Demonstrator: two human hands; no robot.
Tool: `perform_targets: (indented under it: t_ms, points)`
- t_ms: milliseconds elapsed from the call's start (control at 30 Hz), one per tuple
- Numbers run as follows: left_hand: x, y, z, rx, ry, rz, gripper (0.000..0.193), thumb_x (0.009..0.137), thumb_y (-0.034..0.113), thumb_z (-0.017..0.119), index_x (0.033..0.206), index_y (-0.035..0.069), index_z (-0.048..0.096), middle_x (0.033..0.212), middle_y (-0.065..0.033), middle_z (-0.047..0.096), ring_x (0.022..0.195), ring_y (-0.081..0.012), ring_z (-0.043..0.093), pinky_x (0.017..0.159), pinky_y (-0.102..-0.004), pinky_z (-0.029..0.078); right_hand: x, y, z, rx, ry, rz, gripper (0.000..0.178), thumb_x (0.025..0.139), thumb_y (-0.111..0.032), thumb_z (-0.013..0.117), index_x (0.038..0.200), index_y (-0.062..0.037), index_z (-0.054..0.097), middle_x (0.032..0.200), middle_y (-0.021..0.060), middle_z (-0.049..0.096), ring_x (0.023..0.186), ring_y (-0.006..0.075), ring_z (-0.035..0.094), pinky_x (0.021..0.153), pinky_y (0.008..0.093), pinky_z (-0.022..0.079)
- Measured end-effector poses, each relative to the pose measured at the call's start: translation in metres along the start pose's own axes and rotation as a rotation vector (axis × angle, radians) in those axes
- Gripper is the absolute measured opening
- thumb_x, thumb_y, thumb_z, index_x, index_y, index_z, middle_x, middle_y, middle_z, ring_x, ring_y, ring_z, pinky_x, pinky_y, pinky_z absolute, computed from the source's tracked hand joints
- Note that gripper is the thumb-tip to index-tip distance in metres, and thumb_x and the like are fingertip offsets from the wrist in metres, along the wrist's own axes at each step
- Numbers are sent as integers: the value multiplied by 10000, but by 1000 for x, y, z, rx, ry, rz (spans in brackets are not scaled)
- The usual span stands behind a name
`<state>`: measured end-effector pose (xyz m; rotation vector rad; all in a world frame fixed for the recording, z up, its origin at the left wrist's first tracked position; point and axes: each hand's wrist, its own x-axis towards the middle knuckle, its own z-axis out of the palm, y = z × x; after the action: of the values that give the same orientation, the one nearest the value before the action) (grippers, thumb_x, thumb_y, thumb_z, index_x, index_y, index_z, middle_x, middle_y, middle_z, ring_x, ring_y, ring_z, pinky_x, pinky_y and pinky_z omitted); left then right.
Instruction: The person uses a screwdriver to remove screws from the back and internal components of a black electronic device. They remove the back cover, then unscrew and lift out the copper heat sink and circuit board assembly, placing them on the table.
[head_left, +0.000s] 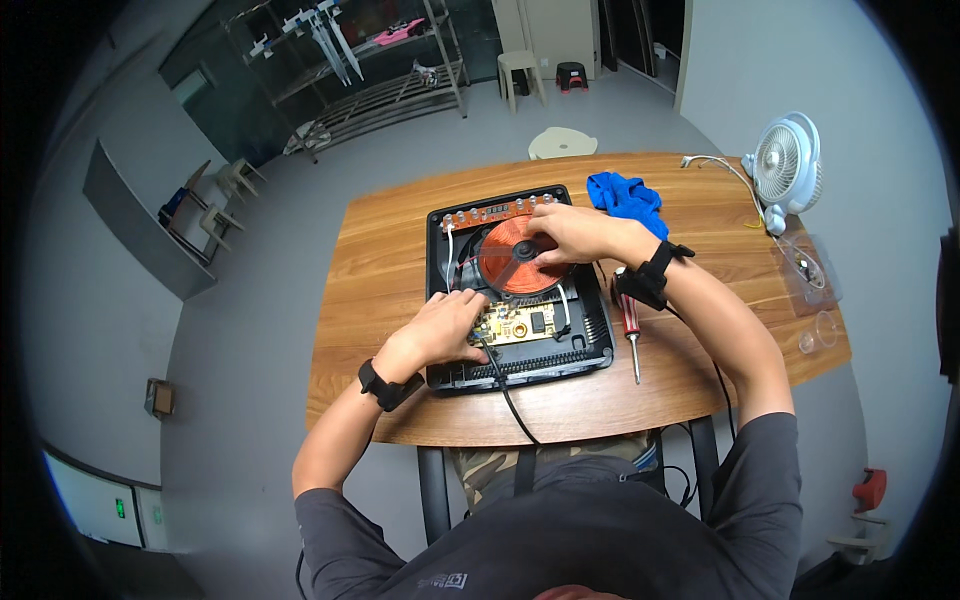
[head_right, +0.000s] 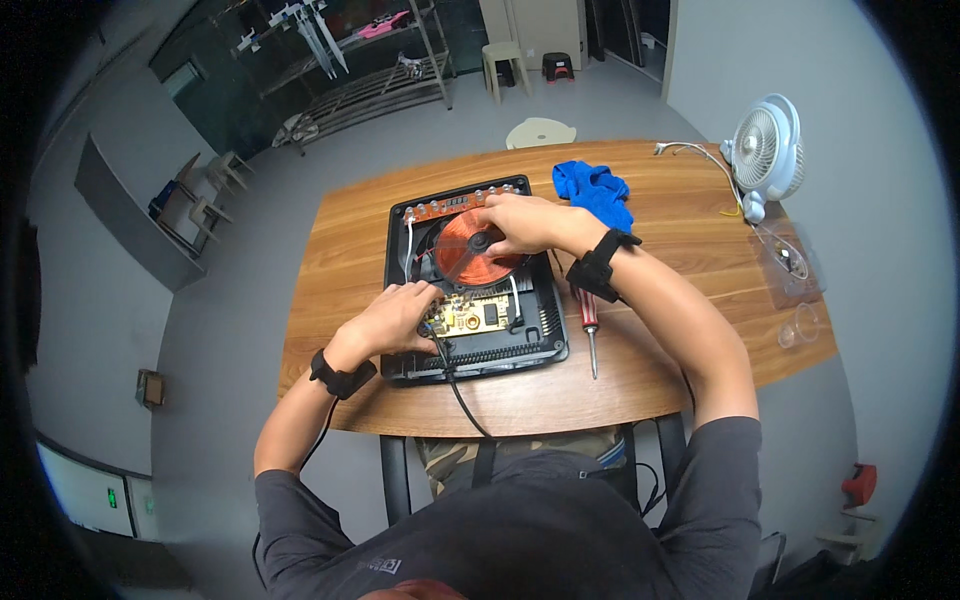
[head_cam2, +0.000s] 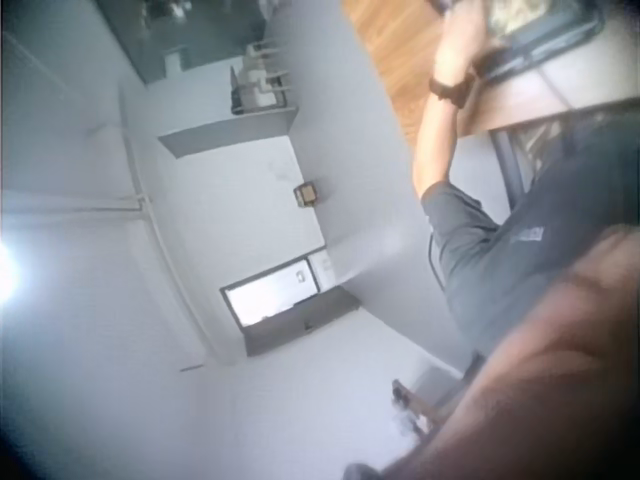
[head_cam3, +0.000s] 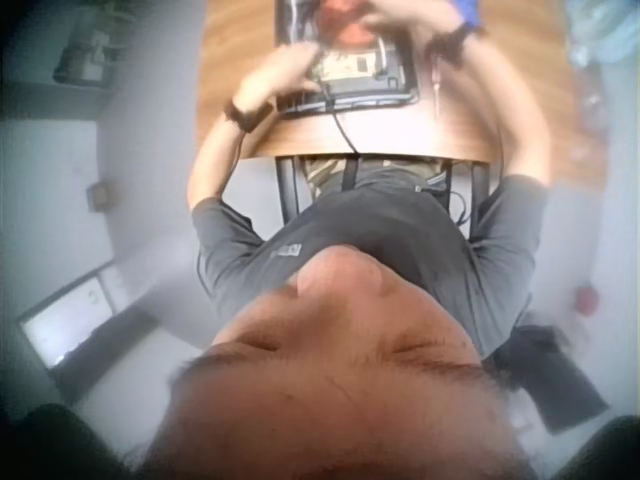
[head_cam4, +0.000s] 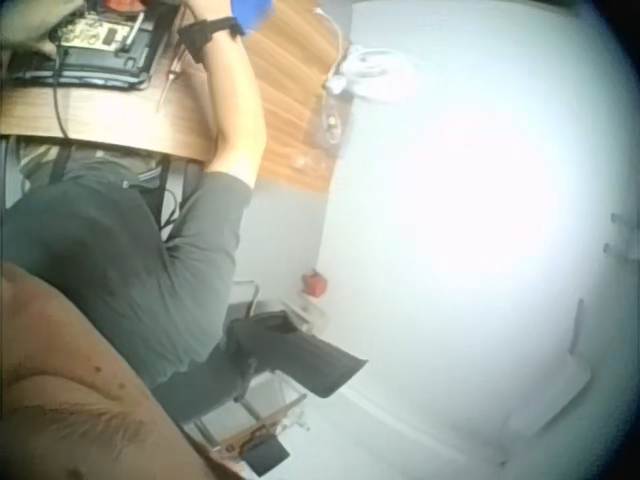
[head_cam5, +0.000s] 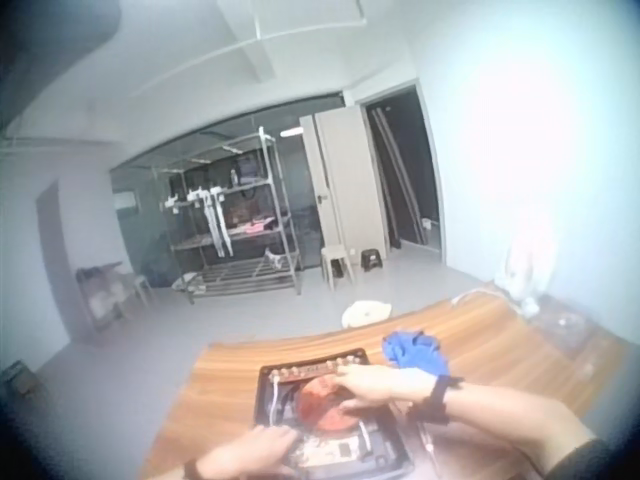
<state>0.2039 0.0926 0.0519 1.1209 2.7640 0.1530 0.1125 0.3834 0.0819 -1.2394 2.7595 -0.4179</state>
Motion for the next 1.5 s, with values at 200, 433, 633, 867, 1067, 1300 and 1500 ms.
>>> perform_targets:
  t_ms: [200,433,633,867,1067,1300,1500]
  points:
    - [6,0,2,-36,-21,-32,708,691,247,916,1262,12,569,1196,-152,614,1173,-355,610,991,-445,498,0,29,12,-68,95,130,583,924,-376,727,1343,9,600,1283,195,607,1232,364,578,1031,429,487]
    - [8,7,-6,-120,19,-17,686,704,141,894,1278,12,543,1193,-200,643,1153,-394,634,968,-465,542,13,62,26,111,139,289,444,964,-300,669,1234,52,675,1096,255,724,1030,404,687,947,434,537]
    - [7,11,-13,-174,48,-47,680,709,110,846,1295,44,507,1148,-237,673,1095,-423,652,921,-486,546,33,76,31,279,83,402,350,953,-289,683,1117,13,747,964,221,750,895,318,715,842,402,554]
    - [3,9,-16,-201,48,-67,643,698,127,836,1244,48,506,1049,-238,689,976,-432,674,828,-484,552,21,73,14,756,-10,614,290,1012,-273,659,1102,-14,754,814,15,653,702,103,598,593,263,510]
    - [3,10,-17,-236,68,-52,627,686,105,832,1218,42,507,997,-232,695,932,-435,678,794,-481,553,7,69,9,1004,-29,563,285,1073,-230,550,1064,27,670,920,59,689,757,126,668,668,295,599]
    - [-3,14,-28,-274,79,-65,584,691,99,854,1156,34,507,941,-229,688,889,-409,688,768,-460,547,2,61,-3,1134,43,469,305,1097,-252,514,1100,23,647,981,65,698,793,115,699,688,278,622]
    - [-12,10,-28,-328,161,6,578,699,104,861,1133,33,485,864,-227,672,843,-422,684,746,-475,539,-7,65,-11,1185,71,409,316,1091,-260,533,1134,32,644,1007,58,698,786,110,702,697,253,633]
